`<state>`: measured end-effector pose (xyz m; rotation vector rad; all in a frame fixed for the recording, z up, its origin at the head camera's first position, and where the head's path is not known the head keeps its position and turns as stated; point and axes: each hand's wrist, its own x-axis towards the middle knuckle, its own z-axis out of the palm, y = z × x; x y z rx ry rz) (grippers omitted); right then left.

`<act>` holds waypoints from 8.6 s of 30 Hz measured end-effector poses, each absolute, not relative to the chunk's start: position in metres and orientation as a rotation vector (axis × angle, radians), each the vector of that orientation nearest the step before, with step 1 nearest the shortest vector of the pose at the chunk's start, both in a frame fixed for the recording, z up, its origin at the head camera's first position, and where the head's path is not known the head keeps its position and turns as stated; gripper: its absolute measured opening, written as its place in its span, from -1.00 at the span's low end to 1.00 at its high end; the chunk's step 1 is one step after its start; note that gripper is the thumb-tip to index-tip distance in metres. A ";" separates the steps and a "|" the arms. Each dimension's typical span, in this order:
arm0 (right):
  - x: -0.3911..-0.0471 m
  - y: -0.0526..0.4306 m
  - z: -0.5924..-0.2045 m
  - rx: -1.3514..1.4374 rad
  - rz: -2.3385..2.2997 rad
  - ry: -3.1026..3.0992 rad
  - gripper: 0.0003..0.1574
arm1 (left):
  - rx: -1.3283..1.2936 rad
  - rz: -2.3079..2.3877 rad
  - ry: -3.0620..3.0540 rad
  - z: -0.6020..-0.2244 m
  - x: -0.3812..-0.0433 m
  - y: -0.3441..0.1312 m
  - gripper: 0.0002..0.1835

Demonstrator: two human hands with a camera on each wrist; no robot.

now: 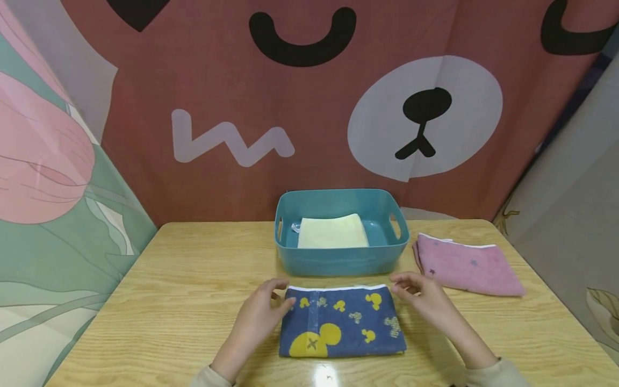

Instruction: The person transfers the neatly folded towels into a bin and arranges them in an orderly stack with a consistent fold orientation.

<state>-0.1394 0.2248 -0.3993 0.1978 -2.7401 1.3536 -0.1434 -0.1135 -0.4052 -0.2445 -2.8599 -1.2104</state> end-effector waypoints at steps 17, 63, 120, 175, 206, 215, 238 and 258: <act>-0.140 0.232 -0.414 0.083 1.307 -2.847 -0.67 | -0.248 -1.278 -2.970 -0.417 -0.144 -0.117 -0.38; -0.133 0.225 -0.427 0.207 1.460 -3.055 -0.72 | -0.198 -1.366 -3.116 -0.427 -0.142 -0.115 -0.72; -0.125 0.220 -0.398 0.082 1.376 -2.882 -0.70 | -0.224 -1.600 -2.778 -0.404 -0.139 -0.117 -0.67; -0.117 0.217 -0.366 -0.048 1.389 -2.505 -0.58 | -0.147 -1.835 -2.411 -0.379 -0.136 -0.097 -0.74; -0.159 0.221 -0.334 0.172 1.210 -2.572 -0.71 | -0.244 -1.771 -2.387 -0.355 -0.179 -0.105 -0.71; -0.177 0.217 -0.322 0.124 1.252 -2.573 -0.54 | -0.156 -1.843 -2.309 -0.346 -0.199 -0.103 -0.68; -0.214 0.215 -0.308 0.054 1.442 -2.563 -0.53 | -0.141 -1.859 -2.272 -0.321 -0.228 -0.099 -0.72; -0.254 0.211 -0.307 0.095 1.273 -2.714 -0.53 | 0.037 -1.868 -2.397 -0.329 -0.265 -0.097 -0.61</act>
